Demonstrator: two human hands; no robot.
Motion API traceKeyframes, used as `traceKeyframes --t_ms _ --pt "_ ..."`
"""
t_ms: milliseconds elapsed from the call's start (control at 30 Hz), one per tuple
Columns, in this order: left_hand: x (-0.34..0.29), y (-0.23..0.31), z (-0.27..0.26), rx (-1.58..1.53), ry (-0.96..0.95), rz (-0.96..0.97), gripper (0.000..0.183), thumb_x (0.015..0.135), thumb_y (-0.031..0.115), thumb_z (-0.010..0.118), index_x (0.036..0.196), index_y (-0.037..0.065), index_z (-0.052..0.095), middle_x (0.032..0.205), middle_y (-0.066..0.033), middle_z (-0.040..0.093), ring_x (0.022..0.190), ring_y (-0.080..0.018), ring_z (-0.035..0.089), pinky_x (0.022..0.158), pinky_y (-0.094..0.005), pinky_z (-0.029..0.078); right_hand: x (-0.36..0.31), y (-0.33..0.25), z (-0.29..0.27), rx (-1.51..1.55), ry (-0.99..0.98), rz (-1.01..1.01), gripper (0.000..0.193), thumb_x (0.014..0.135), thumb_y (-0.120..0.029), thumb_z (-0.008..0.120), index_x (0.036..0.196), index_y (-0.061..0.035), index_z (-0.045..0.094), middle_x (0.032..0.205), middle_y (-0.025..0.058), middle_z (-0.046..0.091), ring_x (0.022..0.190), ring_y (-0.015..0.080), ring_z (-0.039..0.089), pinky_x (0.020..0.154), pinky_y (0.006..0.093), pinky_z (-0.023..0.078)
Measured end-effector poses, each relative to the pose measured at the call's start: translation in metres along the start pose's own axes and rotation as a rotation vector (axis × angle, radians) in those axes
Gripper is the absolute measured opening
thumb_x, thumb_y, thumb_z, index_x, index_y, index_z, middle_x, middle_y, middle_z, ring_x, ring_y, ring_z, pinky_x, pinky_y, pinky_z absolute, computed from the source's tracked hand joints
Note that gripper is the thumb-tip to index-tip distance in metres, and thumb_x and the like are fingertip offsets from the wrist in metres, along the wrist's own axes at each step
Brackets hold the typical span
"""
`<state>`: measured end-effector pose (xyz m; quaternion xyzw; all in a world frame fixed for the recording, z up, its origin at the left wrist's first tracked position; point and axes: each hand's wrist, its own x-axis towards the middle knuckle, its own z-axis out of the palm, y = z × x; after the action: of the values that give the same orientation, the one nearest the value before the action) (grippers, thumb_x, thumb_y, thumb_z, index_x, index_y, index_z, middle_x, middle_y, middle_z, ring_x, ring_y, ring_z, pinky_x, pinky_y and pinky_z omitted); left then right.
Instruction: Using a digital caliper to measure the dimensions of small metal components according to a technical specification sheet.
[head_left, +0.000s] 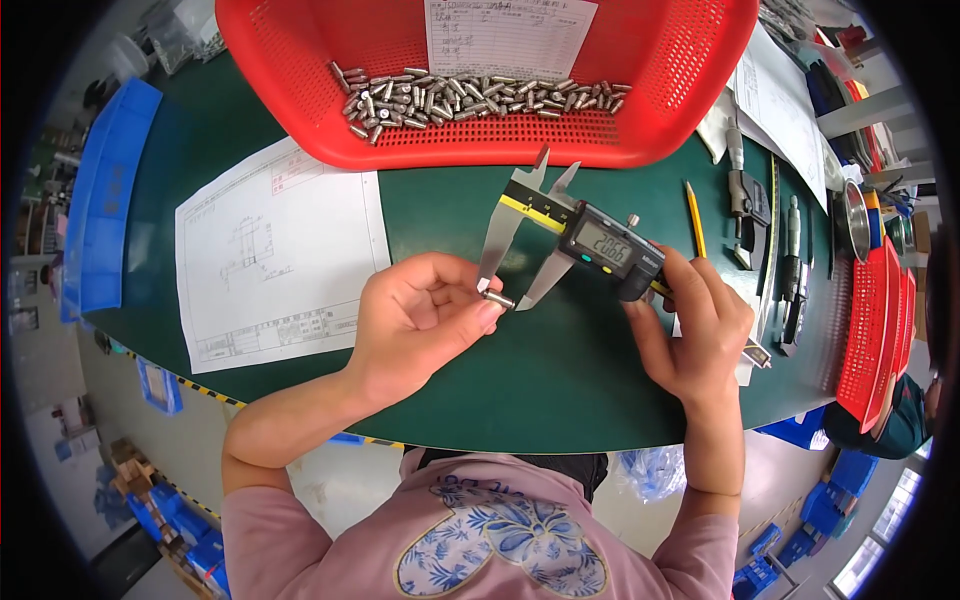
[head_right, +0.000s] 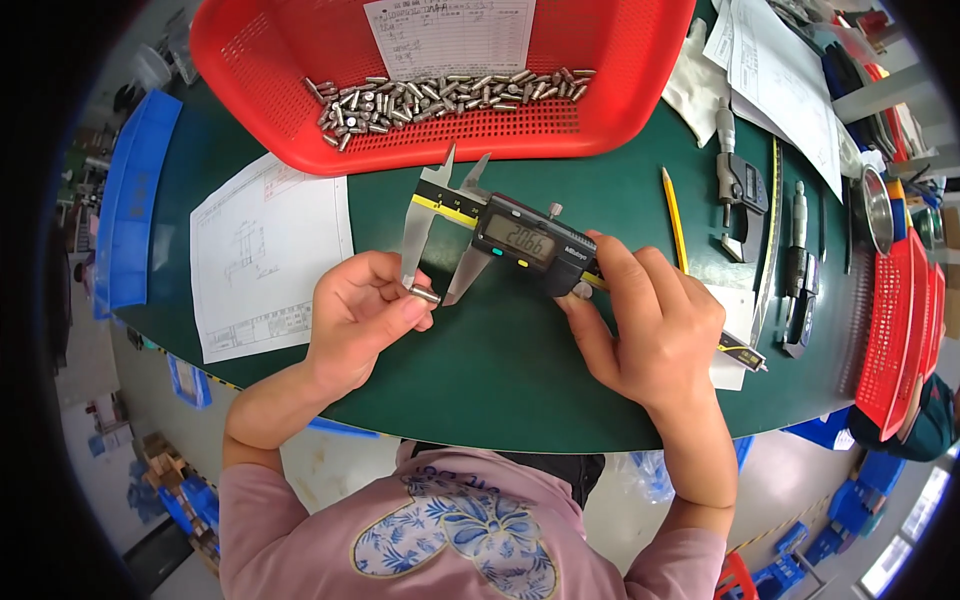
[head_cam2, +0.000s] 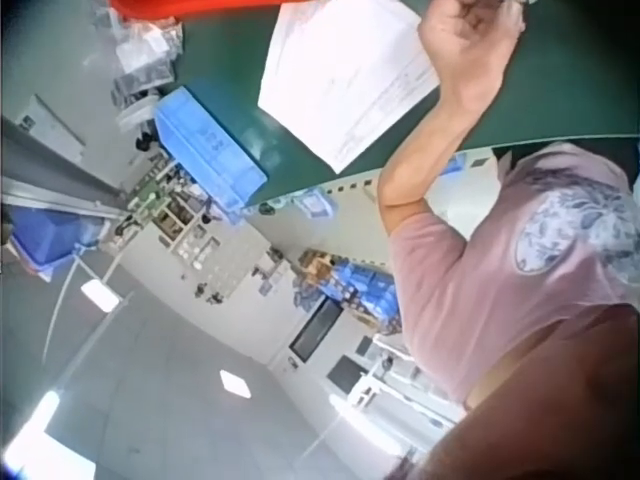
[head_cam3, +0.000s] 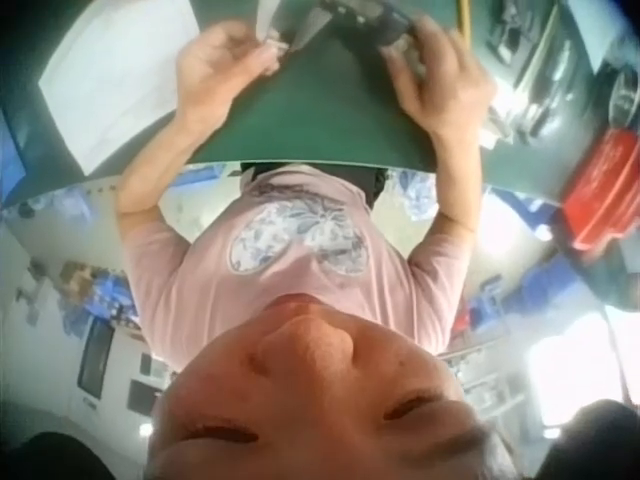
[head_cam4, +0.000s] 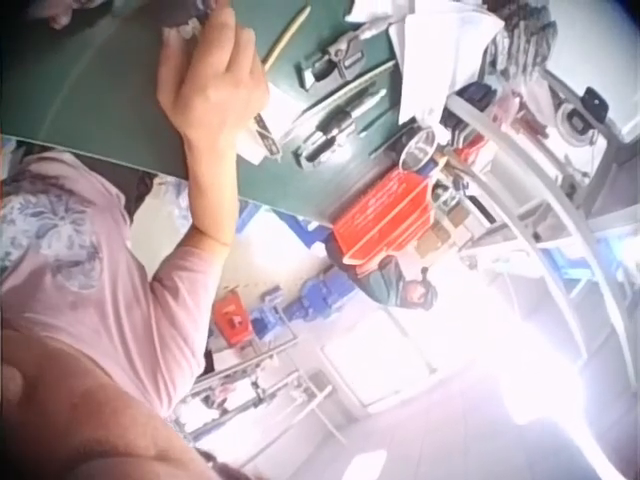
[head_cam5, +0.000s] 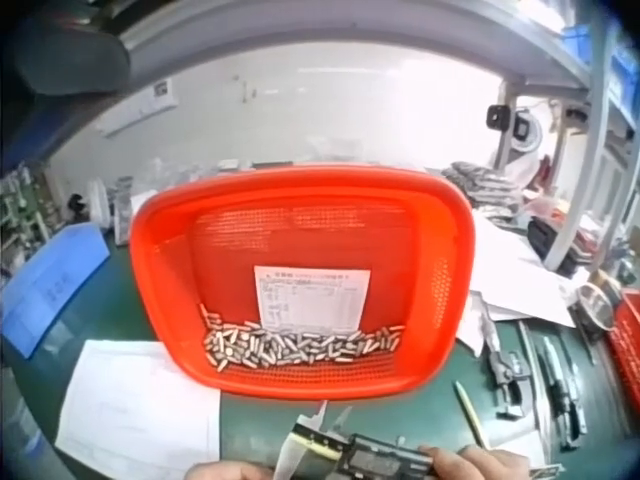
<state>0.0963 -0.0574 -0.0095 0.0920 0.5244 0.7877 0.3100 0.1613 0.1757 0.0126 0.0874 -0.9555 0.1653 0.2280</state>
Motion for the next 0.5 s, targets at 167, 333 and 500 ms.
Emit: traceKeyframes --t_ms 167,333,500 --pt "-0.0014 0.0018 0.0013 0.012 -0.001 -0.002 0.017 0.080 -0.004 0.057 0.096 -0.005 0.052 0.088 -0.0083 0.059 0.077 -0.0106 0.057 0.068 -0.0220 0.048 -0.0003 -0.0003 -0.0006 0.006 0.009 -0.014 0.040 0.062 -0.018 0.071 0.095 -0.0019 0.056 0.064 0.0060 0.050 0.047 0.0201 0.049 0.041 0.0290 0.038" --pt "-0.0010 0.0001 -0.0009 0.084 0.011 0.009 0.017 0.078 -0.003 0.057 0.094 -0.001 0.051 0.091 -0.0089 0.058 0.077 -0.0136 0.058 0.068 -0.0261 0.050 0.0017 -0.0009 -0.0009 0.006 0.012 -0.004 0.037 0.061 -0.020 0.072 0.090 -0.0017 0.056 0.062 0.0056 0.050 0.045 0.0201 0.049 0.040 0.0289 0.037" --pt "-0.0003 0.0015 -0.0018 0.063 -0.028 -0.020 0.018 0.079 -0.004 0.057 0.095 -0.002 0.050 0.090 -0.0088 0.058 0.077 -0.0120 0.057 0.068 -0.0241 0.049 0.0013 -0.0024 -0.0043 0.011 0.021 0.033 0.035 0.060 -0.023 0.074 0.083 -0.0035 0.055 0.060 0.0047 0.051 0.044 0.0204 0.049 0.039 0.0292 0.037"
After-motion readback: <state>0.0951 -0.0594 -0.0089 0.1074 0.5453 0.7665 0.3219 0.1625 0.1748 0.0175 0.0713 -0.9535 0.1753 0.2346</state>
